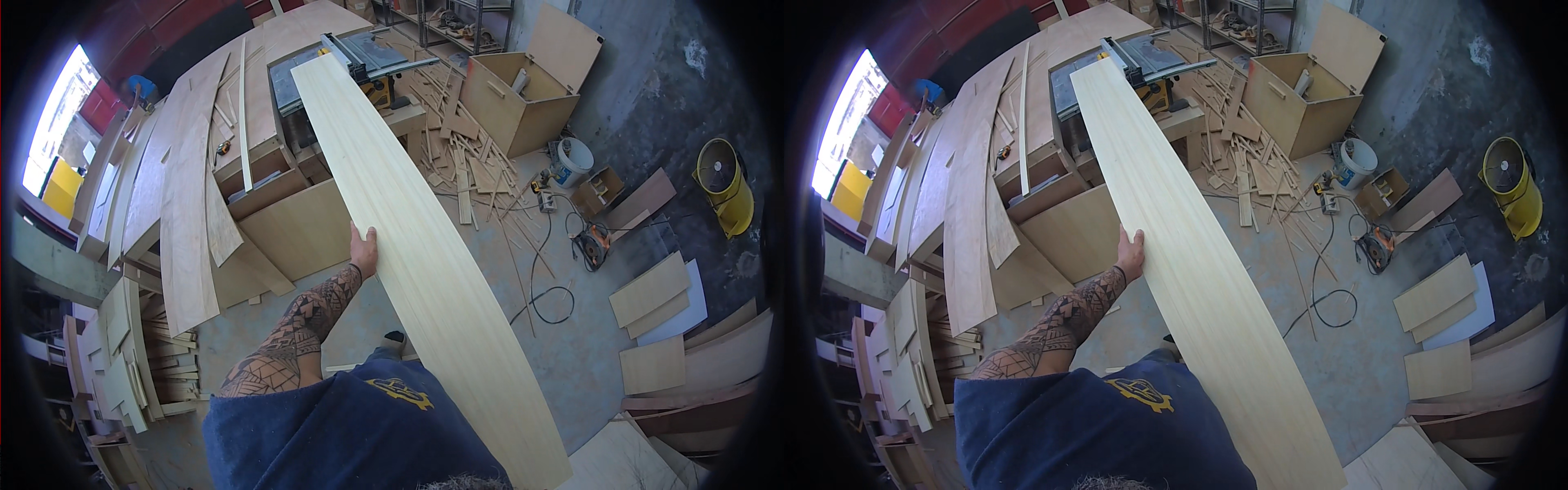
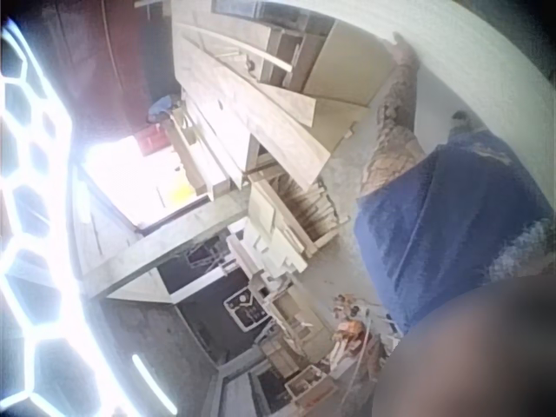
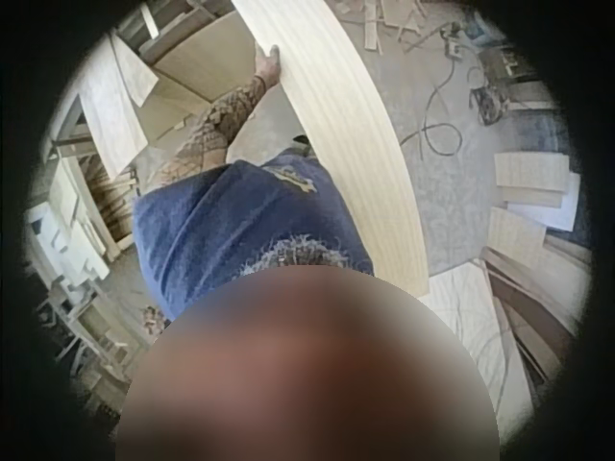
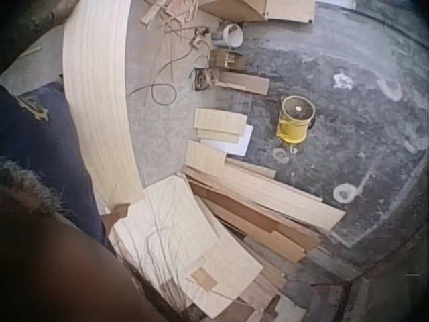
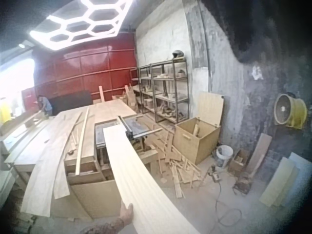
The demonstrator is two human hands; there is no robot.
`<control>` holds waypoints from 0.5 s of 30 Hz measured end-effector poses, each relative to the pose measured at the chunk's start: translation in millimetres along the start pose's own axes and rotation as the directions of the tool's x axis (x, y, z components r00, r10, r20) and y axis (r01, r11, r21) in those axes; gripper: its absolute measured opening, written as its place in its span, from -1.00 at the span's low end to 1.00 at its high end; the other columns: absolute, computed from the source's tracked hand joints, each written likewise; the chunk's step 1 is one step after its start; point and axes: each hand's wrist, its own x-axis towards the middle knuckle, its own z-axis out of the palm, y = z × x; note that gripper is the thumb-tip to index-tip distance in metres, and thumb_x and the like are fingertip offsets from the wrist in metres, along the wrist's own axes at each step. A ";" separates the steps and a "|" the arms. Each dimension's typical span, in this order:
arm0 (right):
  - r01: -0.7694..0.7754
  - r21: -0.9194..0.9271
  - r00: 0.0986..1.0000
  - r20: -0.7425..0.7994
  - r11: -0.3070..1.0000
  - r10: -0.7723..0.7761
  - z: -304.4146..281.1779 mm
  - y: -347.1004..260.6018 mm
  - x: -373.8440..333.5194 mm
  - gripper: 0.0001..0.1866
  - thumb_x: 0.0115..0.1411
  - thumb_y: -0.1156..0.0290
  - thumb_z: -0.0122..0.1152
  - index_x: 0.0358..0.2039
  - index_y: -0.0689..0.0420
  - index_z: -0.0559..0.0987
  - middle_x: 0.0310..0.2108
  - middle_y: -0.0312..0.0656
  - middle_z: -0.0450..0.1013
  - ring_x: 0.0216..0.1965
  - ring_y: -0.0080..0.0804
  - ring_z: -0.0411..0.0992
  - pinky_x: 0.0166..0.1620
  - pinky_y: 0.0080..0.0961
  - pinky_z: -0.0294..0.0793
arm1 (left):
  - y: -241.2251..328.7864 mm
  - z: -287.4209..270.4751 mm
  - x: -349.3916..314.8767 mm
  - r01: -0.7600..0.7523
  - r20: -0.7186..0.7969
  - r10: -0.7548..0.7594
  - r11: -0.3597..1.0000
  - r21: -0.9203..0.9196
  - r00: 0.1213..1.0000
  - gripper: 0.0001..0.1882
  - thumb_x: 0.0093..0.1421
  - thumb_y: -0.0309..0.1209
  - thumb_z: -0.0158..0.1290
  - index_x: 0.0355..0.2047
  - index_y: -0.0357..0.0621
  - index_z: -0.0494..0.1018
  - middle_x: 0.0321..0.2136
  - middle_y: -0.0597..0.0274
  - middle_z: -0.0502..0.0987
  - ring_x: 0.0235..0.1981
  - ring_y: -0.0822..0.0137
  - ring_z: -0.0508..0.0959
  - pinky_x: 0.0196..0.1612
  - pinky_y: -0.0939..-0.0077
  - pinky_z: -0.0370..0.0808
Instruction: Cutting large wood panels using a table saw and a tape measure.
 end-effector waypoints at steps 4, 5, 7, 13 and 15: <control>-0.219 0.138 0.722 0.689 0.966 0.065 6.3 -68.5 23.5 -0.47 0.54 0.24 -0.22 0.41 0.22 0.24 -0.09 0.00 0.65 -0.13 -0.02 0.67 -0.14 -0.11 0.68 | 20.3 -24.6 -3.6 -0.081 -0.050 0.080 0.997 -0.013 0.996 -0.16 0.48 -0.20 0.00 0.55 -0.21 -0.20 0.43 -0.27 0.17 0.41 -0.08 0.29 0.42 0.22 0.29; -0.190 0.146 0.736 0.675 0.971 0.042 5.0 -63.4 28.7 -0.45 0.53 0.20 -0.20 0.43 0.20 0.22 -0.06 0.02 0.64 -0.11 -0.02 0.66 -0.11 -0.10 0.67 | 16.2 -29.5 -3.7 -0.070 -0.062 0.069 0.997 -0.014 0.996 -0.16 0.48 -0.20 0.00 0.55 -0.21 -0.20 0.43 -0.27 0.17 0.41 -0.08 0.29 0.42 0.22 0.29; -0.138 0.155 0.761 0.648 0.978 0.004 -1.1 -52.6 34.3 -0.40 0.52 0.14 -0.15 0.46 0.16 0.18 0.01 0.06 0.61 -0.06 -0.01 0.65 -0.05 -0.09 0.65 | 8.3 -35.8 -3.1 -0.054 -0.090 0.058 0.998 0.038 0.994 -0.16 0.48 -0.19 0.00 0.55 -0.21 -0.19 0.43 -0.27 0.18 0.40 -0.09 0.30 0.42 0.20 0.29; -0.137 0.210 0.793 0.609 0.968 -0.020 -76.3 -71.8 48.7 -0.38 0.52 0.07 -0.11 0.44 0.13 0.17 0.03 0.09 0.58 -0.04 -0.01 0.62 -0.02 -0.09 0.63 | 14.6 -32.5 0.4 -0.059 -0.067 0.060 0.998 0.020 0.996 -0.16 0.48 -0.19 0.00 0.56 -0.16 -0.20 0.42 -0.26 0.19 0.37 -0.09 0.35 0.38 0.16 0.35; -0.136 0.217 0.806 0.592 0.967 -0.019 -92.9 -69.1 57.7 -0.40 0.52 0.06 -0.11 0.41 0.13 0.19 0.00 0.07 0.58 -0.06 -0.02 0.62 -0.04 -0.10 0.63 | 14.0 -34.8 1.3 -0.030 -0.070 0.030 1.000 0.002 0.997 -0.16 0.48 -0.20 0.00 0.56 -0.14 -0.21 0.41 -0.25 0.20 0.35 -0.08 0.36 0.36 0.15 0.38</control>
